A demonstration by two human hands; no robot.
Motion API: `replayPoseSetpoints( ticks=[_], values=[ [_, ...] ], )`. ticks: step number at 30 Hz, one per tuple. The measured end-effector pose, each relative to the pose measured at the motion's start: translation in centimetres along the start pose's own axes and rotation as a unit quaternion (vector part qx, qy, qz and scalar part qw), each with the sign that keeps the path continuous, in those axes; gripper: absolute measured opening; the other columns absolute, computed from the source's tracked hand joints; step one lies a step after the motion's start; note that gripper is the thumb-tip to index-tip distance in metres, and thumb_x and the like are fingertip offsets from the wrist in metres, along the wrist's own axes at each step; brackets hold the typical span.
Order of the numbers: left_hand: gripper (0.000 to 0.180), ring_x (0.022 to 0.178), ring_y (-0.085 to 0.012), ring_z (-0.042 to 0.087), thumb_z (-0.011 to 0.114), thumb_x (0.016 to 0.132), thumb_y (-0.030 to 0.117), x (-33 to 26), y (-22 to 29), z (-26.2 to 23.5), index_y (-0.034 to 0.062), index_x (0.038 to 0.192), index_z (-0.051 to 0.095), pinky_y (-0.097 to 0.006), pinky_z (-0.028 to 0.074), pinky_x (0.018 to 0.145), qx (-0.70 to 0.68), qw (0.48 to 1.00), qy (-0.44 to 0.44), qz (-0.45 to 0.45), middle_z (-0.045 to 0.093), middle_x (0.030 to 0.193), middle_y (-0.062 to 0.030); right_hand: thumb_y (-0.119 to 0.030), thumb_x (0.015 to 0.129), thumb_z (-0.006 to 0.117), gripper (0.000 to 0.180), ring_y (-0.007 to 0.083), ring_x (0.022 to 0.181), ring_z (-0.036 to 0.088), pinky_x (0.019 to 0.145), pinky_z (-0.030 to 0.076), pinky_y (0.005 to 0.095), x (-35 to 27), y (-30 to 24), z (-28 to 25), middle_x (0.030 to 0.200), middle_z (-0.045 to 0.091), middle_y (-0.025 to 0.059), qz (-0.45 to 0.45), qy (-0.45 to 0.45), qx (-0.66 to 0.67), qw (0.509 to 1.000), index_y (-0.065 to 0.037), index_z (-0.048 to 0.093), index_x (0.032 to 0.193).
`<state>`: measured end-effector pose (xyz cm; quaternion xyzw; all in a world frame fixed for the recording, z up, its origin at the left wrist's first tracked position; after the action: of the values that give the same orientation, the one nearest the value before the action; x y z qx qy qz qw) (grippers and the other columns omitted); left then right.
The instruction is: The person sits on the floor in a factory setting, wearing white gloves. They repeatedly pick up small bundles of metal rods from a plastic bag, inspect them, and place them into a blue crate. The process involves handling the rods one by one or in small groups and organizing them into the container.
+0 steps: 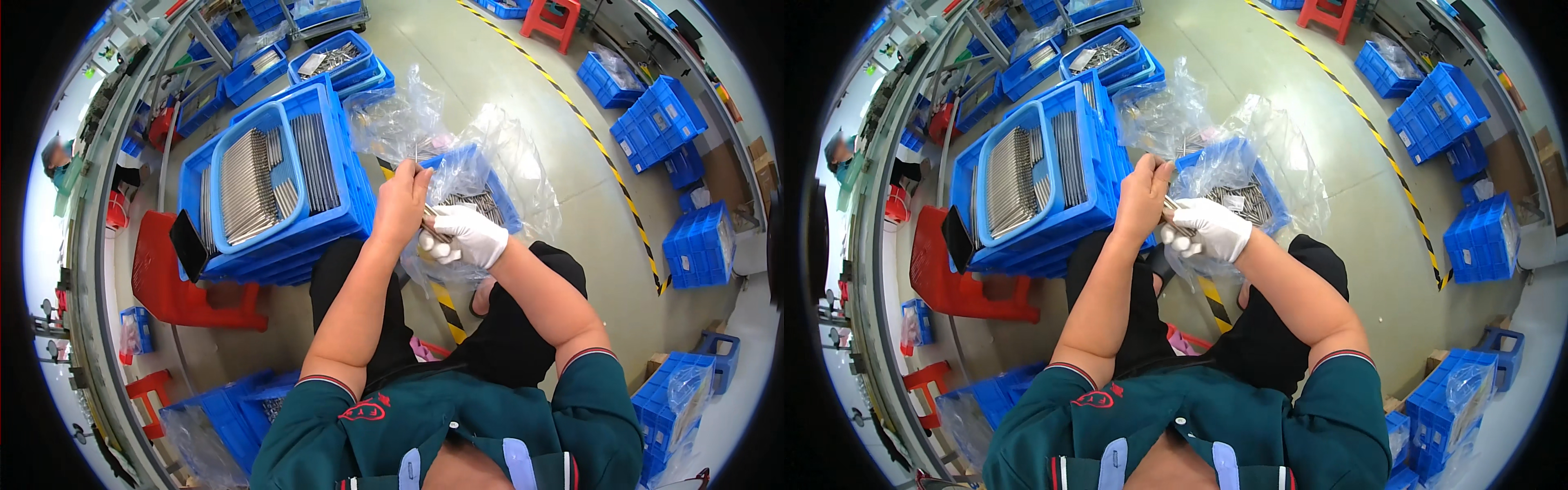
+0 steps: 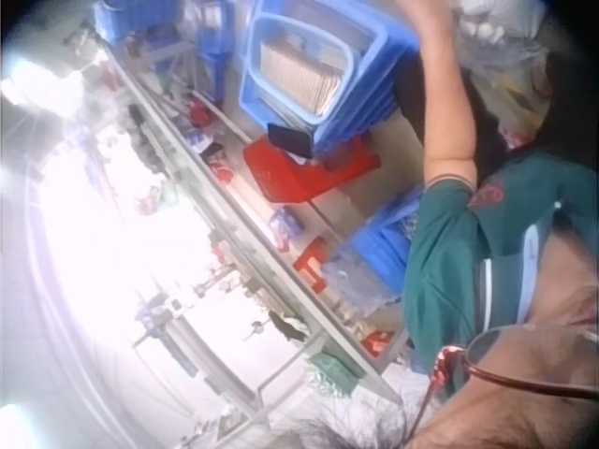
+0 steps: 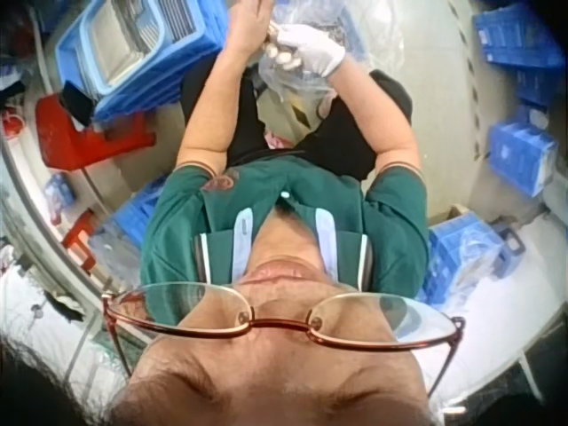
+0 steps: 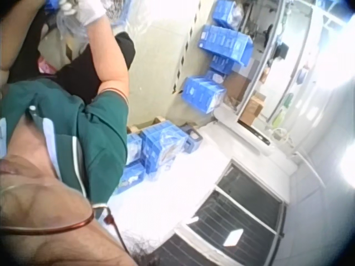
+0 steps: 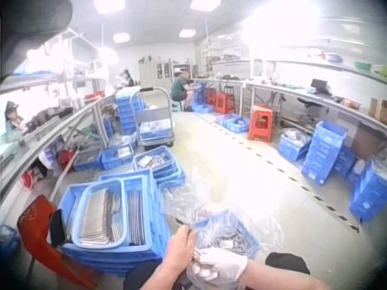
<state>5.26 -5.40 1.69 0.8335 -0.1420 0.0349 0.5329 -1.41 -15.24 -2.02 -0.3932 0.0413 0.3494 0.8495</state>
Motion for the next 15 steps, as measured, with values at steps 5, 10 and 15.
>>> replayPoseSetpoints(
  ticks=[5, 10, 15],
  values=[
    [0.025, 0.061, -0.0285, 0.057, 0.050, 0.094, 0.023, 0.0, -1.2, -0.7, -0.0002, 0.087, 0.052, -0.038, 0.043, 0.057, -0.046, 0.997, 0.059, -0.013, 0.057, 0.067, -0.0149, -0.026, 0.094, 0.052, 0.022, 0.0035, 0.044, 0.032, 0.038, 0.020, 0.0191, -0.4, 0.2, -0.7, 0.061, 0.043, -0.0020, 0.001, 0.015, -0.063, 0.998, -0.005, 0.053, 0.093],
    [0.024, 0.047, -0.0067, 0.036, 0.046, 0.097, 0.026, 0.0, -3.1, -1.1, 0.0053, 0.086, 0.050, -0.022, 0.028, 0.043, -0.358, 0.921, 0.015, -0.154, 0.049, 0.063, -0.0004, -0.032, 0.094, 0.052, 0.030, 0.0039, 0.046, 0.035, 0.042, 0.026, 0.0196, -1.8, -2.4, -0.2, 0.057, 0.044, -0.0036, -0.086, 0.126, -0.228, 0.962, -0.004, 0.057, 0.086],
    [0.023, 0.043, -0.0093, 0.035, 0.046, 0.097, 0.027, -1.1, -3.3, 0.3, 0.0068, 0.087, 0.050, -0.024, 0.028, 0.043, -0.505, 0.828, -0.086, -0.230, 0.048, 0.062, -0.0025, -0.028, 0.091, 0.056, 0.026, 0.0042, 0.051, 0.039, 0.046, 0.031, 0.0203, -2.6, -4.3, -1.0, 0.061, 0.048, -0.0035, -0.132, 0.161, -0.231, 0.950, -0.003, 0.058, 0.085]
  ],
)
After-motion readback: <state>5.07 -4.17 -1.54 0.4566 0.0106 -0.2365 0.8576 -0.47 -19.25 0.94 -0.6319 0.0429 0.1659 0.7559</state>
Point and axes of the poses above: each hand's wrist, its own x-axis towards the middle knuckle, its own z-axis out of the palm, y = z × x, the point moved 5 cm from there along x, towards the middle knuckle
